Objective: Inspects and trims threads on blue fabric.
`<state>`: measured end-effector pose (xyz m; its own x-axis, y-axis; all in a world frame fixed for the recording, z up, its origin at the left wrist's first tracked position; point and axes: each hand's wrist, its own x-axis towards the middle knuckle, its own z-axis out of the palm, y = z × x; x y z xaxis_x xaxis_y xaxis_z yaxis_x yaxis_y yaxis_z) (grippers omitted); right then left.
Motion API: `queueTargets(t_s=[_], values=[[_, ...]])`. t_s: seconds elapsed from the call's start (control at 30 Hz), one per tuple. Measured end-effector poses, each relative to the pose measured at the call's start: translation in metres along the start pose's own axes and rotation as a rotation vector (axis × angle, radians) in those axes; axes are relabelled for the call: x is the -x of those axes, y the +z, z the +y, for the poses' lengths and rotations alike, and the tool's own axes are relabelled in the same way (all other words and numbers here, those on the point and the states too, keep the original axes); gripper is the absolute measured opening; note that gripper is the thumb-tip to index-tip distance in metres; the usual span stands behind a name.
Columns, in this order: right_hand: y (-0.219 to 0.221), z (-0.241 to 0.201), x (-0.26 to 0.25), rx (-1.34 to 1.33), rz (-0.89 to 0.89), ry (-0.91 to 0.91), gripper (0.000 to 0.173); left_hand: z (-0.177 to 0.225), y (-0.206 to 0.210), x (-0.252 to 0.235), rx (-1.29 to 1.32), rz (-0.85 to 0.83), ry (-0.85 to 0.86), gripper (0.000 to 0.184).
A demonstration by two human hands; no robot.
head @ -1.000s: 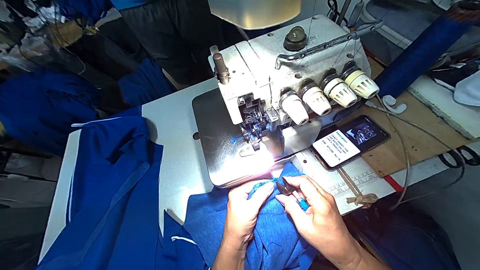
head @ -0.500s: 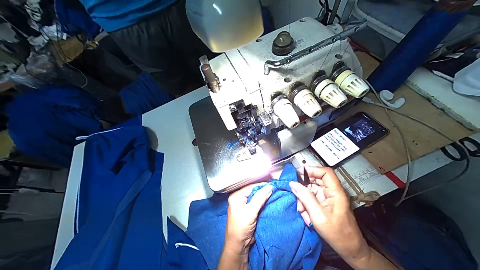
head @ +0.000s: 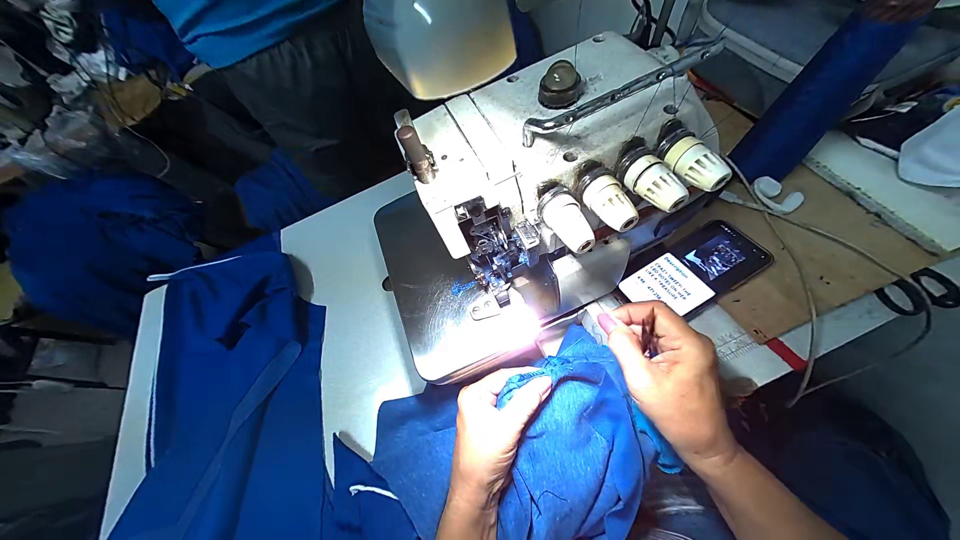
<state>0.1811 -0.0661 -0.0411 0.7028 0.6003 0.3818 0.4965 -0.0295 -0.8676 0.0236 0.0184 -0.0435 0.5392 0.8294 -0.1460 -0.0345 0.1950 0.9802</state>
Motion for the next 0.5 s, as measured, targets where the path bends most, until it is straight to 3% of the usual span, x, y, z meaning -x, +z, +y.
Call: queueTargets(t_s=[0.07,0.17,0.2,0.37,0.5], values=[[-0.004,-0.005,0.002,-0.047,-0.021,0.055,0.01,0.0,0.0,0.0,0.001,0.0,-0.001,0.006],[-0.009,-0.014,0.007,-0.057,-0.119,0.17,0.045,0.001,0.001,0.0,0.003,0.004,-0.004,0.006],[-0.01,-0.016,0.009,-0.029,-0.149,0.179,0.048,0.001,0.001,0.0,0.003,0.005,-0.001,0.007],[-0.02,-0.012,0.018,-0.018,-0.292,0.023,0.027,0.002,0.002,0.0,-0.007,0.014,0.013,0.008],[-0.022,-0.009,0.017,-0.035,-0.304,0.065,0.031,-0.001,0.003,0.0,-0.037,0.006,0.06,0.008]])
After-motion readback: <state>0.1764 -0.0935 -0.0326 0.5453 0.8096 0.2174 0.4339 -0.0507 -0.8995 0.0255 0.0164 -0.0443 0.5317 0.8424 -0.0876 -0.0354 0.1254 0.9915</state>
